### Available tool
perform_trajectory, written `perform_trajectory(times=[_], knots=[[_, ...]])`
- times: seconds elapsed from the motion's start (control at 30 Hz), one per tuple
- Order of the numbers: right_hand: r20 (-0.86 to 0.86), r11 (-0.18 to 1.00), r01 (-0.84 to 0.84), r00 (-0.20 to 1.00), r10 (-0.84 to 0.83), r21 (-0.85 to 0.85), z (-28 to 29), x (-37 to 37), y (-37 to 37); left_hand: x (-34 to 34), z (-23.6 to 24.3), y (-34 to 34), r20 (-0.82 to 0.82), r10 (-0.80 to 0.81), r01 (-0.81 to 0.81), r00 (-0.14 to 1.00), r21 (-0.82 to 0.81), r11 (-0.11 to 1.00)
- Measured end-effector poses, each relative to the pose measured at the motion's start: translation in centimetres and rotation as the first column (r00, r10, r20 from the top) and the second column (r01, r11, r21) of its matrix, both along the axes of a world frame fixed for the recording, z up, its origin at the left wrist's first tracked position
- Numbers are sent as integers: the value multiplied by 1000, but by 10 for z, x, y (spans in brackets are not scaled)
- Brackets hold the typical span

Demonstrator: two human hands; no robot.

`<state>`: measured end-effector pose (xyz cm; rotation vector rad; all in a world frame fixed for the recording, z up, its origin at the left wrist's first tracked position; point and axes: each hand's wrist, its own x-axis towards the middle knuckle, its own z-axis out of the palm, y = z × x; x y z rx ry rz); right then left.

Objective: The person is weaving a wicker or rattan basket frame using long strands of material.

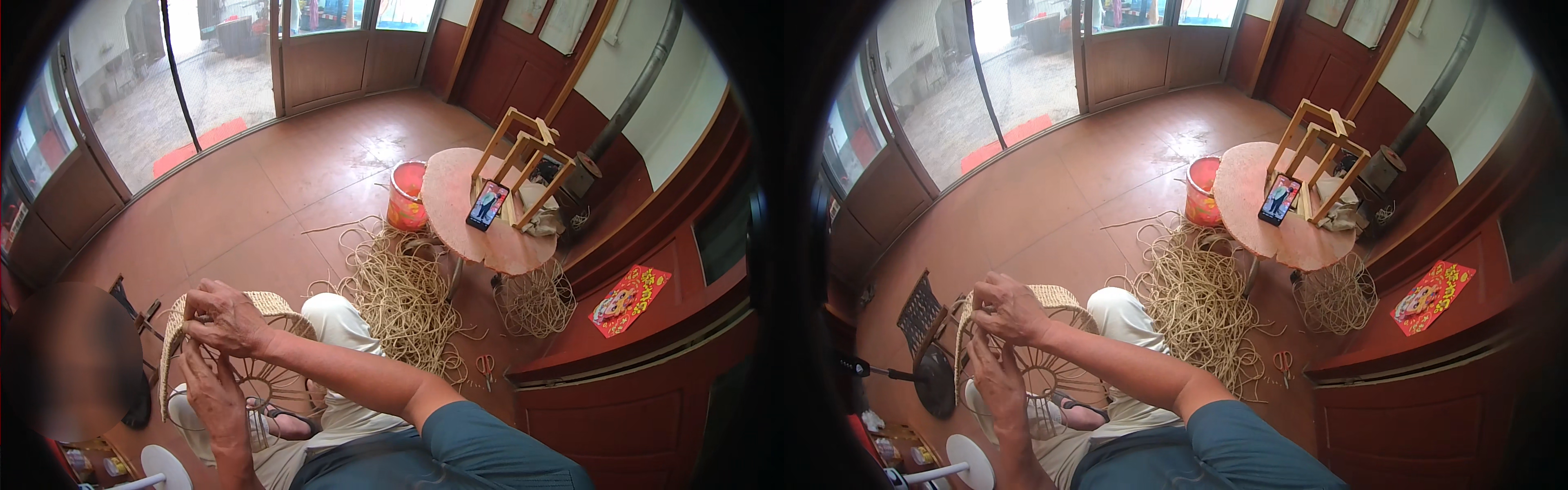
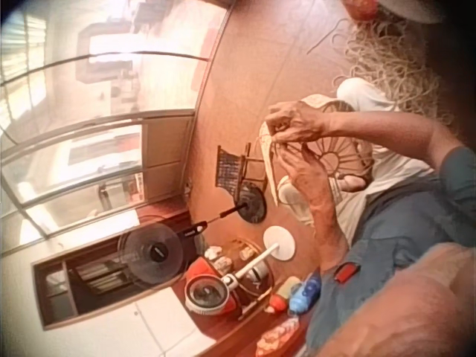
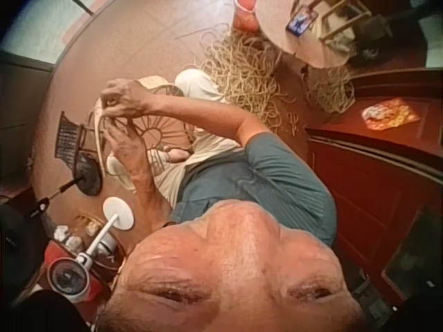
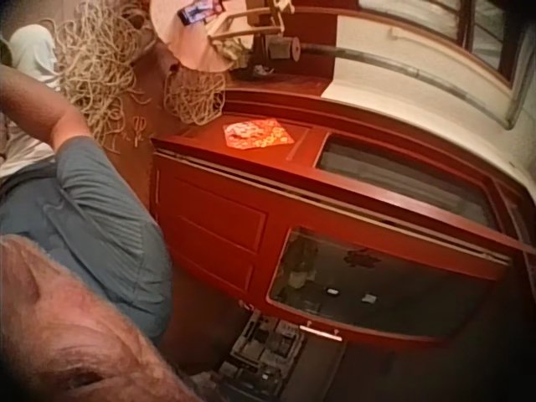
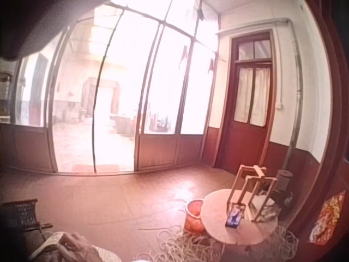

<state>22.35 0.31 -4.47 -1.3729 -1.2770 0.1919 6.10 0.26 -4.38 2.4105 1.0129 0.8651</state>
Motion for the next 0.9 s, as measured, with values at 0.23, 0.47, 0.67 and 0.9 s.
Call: perform_trajectory(times=[0.23, 0.47, 0.67, 0.9], knots=[[38, 1000, 8, 999, -9, 9, 3, 3, 2, -3, 14, 19, -7, 13, -11, 1000, 221, 975], [81, 1000, -13, 997, 12, 13, 3, 10, 10, 1, 9, 50, 203, -235, 194, 951, 204, 960], [-3, 996, -43, 999, 43, -81, -6, 23, 35, 16, 22, 82, 283, -118, 195, 952, -263, 945], [49, 982, 19, 999, -10, -186, -26, 31, 60, 12, -4, 103, 63, -124, 134, 990, -194, 972]])
